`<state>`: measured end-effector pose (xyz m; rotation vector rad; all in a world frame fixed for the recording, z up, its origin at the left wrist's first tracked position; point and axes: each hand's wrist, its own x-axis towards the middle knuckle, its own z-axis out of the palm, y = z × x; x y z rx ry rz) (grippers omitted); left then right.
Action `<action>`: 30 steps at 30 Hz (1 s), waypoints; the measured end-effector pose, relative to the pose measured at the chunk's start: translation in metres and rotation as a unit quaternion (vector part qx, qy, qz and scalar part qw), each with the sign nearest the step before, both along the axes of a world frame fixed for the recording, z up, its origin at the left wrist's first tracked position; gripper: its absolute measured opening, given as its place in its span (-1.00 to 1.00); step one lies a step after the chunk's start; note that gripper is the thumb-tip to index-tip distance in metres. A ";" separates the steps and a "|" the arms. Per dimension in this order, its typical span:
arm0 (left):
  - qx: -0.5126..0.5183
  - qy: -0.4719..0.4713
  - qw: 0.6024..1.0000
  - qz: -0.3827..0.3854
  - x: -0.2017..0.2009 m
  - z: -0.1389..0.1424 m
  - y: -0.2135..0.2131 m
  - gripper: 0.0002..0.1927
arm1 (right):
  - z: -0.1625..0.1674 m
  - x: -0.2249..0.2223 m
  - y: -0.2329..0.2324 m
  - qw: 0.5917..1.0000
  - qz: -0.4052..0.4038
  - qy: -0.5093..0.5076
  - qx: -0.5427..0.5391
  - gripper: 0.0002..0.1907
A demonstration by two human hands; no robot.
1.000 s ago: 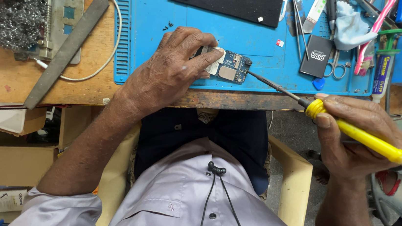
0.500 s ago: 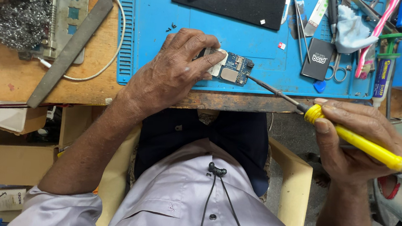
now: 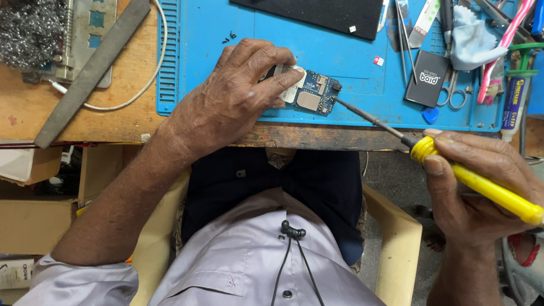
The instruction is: The person solders a small circuit board held on a blue mat with a yellow-handled soldering iron, steadying the board with the other hand. They then apply paste from a syringe onto the board, resume soldering, pick at the board with tweezers, and use a hot air tool on the board near their lap.
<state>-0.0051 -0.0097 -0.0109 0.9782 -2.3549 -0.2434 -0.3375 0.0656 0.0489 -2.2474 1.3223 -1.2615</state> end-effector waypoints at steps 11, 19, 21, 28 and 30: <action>-0.011 0.005 1.000 -0.007 0.000 0.000 0.000 -0.52 | -0.003 -0.002 0.003 1.000 -0.014 -0.009 0.006 -0.87; -0.009 0.001 1.000 -0.006 0.000 0.001 0.000 -0.52 | -0.002 0.000 0.003 1.000 -0.015 0.001 0.000 -0.86; -0.009 0.006 1.000 -0.005 0.001 0.001 0.000 -0.52 | -0.001 0.001 0.003 1.000 -0.014 0.000 -0.002 -0.84; -0.013 0.003 1.000 -0.007 0.000 0.001 -0.001 -0.53 | -0.003 -0.001 0.004 1.000 -0.009 -0.008 0.001 -0.87; -0.004 0.002 1.000 -0.003 0.000 0.001 0.000 -0.52 | -0.003 -0.001 0.003 1.000 -0.015 0.003 -0.002 -0.87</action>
